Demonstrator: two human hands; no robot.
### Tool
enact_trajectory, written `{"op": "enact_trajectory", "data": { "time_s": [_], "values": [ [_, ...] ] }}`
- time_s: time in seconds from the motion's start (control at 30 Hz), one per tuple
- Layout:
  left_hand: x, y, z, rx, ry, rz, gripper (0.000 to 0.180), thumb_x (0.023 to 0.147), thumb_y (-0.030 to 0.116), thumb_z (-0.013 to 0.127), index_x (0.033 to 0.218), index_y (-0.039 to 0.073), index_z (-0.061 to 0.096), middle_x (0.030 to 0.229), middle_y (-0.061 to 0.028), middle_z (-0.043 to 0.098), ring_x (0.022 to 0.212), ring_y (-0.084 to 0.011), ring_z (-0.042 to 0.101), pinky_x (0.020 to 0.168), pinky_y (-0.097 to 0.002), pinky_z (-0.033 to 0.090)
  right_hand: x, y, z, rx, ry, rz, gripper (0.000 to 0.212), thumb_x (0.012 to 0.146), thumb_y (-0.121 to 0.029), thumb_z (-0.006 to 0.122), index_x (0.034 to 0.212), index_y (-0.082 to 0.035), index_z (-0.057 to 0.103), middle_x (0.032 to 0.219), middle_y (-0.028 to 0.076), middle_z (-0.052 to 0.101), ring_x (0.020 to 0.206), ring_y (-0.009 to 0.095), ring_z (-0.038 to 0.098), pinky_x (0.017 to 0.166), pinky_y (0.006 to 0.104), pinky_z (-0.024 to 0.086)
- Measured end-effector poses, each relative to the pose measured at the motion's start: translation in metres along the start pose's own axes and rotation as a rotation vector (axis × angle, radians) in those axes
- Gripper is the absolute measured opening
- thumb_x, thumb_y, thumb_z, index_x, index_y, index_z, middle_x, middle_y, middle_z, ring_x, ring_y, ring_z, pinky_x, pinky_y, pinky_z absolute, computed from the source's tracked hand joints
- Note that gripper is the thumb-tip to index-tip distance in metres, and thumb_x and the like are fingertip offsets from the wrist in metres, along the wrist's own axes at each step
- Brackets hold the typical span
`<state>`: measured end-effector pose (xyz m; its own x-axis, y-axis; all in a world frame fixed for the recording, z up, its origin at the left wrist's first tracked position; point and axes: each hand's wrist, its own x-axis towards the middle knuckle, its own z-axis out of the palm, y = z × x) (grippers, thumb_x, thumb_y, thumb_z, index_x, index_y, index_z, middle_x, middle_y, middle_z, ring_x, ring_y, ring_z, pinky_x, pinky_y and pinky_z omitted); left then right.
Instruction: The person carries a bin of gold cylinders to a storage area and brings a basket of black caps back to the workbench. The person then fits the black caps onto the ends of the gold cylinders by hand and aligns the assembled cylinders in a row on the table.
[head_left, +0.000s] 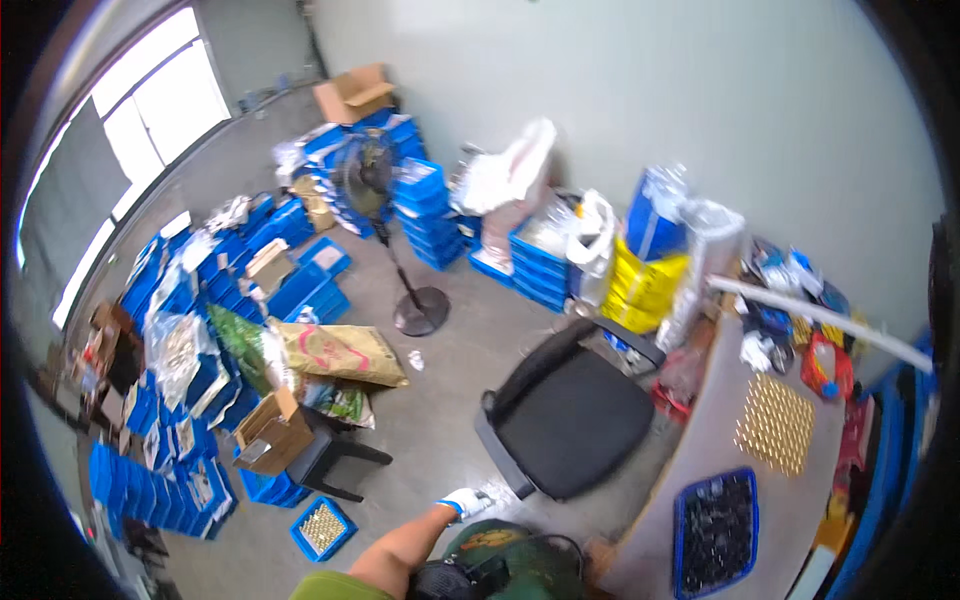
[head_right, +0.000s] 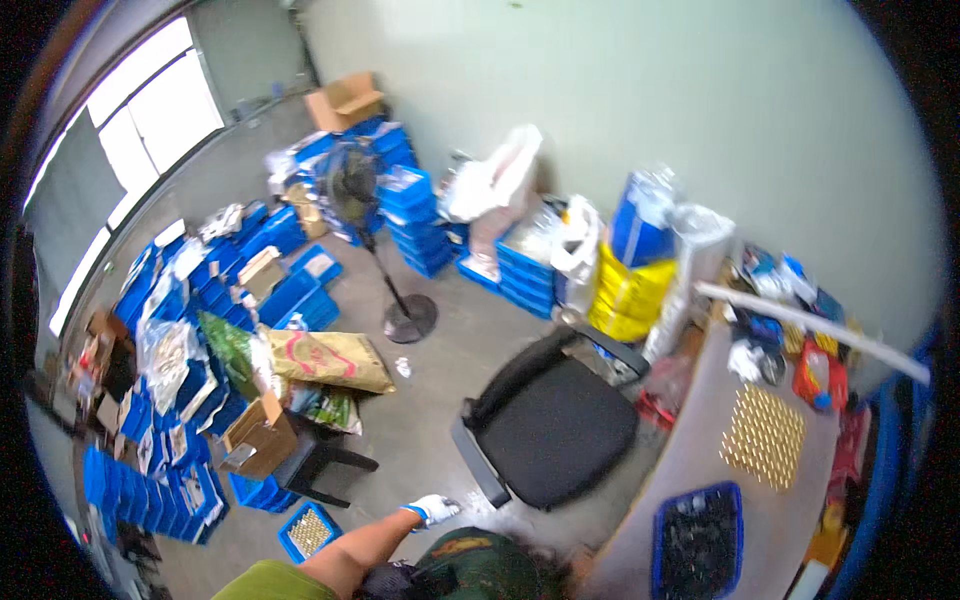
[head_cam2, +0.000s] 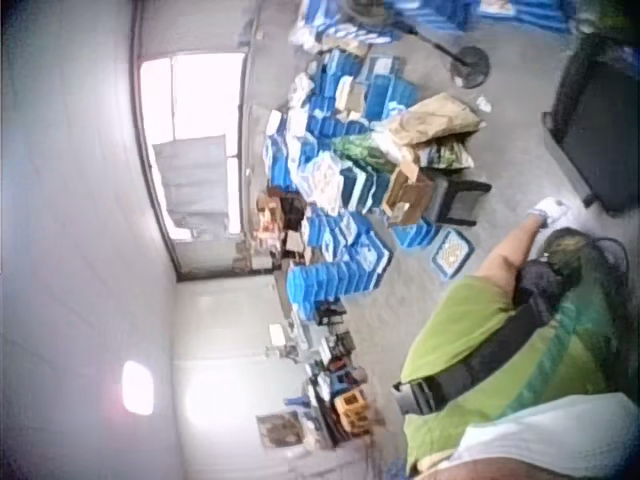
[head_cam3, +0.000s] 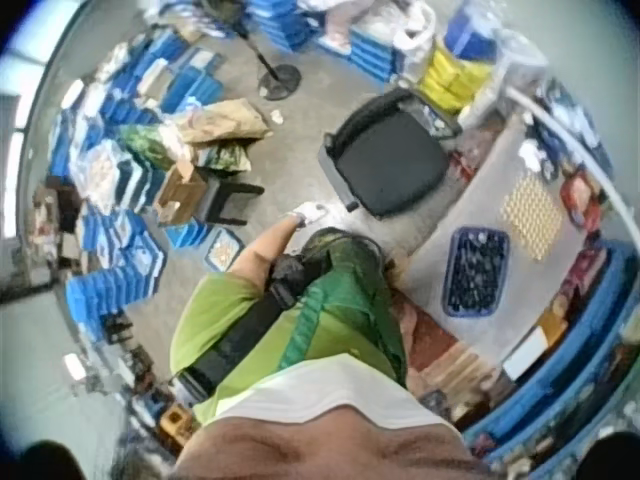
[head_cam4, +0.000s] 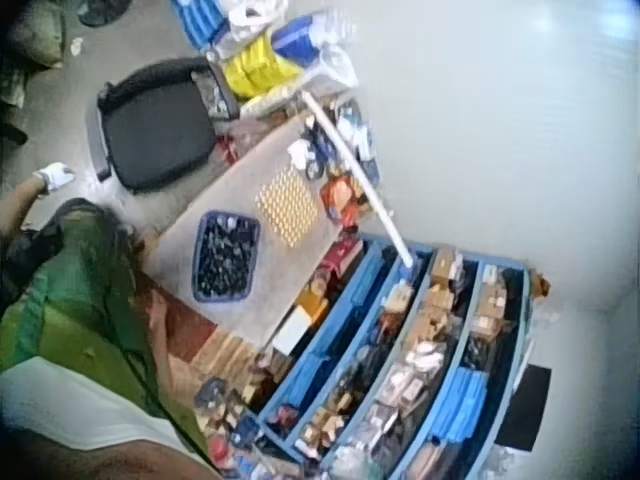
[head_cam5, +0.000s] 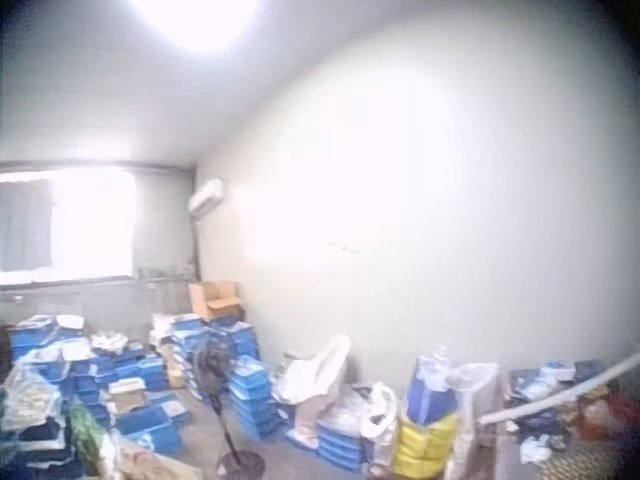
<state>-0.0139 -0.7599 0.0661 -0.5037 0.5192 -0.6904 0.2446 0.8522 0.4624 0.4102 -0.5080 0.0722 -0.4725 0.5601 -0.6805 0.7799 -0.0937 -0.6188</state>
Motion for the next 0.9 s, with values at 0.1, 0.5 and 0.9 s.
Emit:
{"op": "enact_trajectory", "data": {
  "time_s": [0.1,0.5,0.9],
  "values": [
    [0.019,0.013,-0.001,0.093,-0.073,-0.069,0.048,0.092,0.045,0.048,0.121,0.011,0.062,0.122,-0.0150,0.062,0.115,-0.0333,0.056,0.099,-0.0394,0.043,-0.017,0.035,-0.010,0.088,0.086,0.079,0.050,0.086,-0.048,0.061,0.082,0.001,0.067,0.077,0.022,0.066,0.070,0.038,0.063,0.062,0.0450,0.048],
    [0.204,0.185,-0.059,0.290,-0.196,-0.114,0.054,0.087,0.046,0.055,0.118,0.002,0.064,0.118,-0.0178,0.064,0.113,-0.0297,0.059,0.097,-0.0368,0.043,-0.045,0.071,0.030,0.493,0.430,0.413,0.052,0.085,-0.050,0.061,0.081,0.001,0.067,0.075,0.022,0.066,0.069,0.038,0.063,0.061,0.0454,0.048],
    [0.489,0.428,-0.063,0.424,-0.465,0.264,0.043,0.087,0.036,0.060,0.115,0.003,0.062,0.109,-0.0153,0.067,0.106,-0.0237,0.061,0.091,-0.0323,0.045,0.063,-0.063,0.097,0.885,0.694,0.844,0.053,0.084,-0.052,0.061,0.079,0.000,0.067,0.074,0.022,0.066,0.068,0.039,0.063,0.061,0.0458,0.048]
  ]
}}
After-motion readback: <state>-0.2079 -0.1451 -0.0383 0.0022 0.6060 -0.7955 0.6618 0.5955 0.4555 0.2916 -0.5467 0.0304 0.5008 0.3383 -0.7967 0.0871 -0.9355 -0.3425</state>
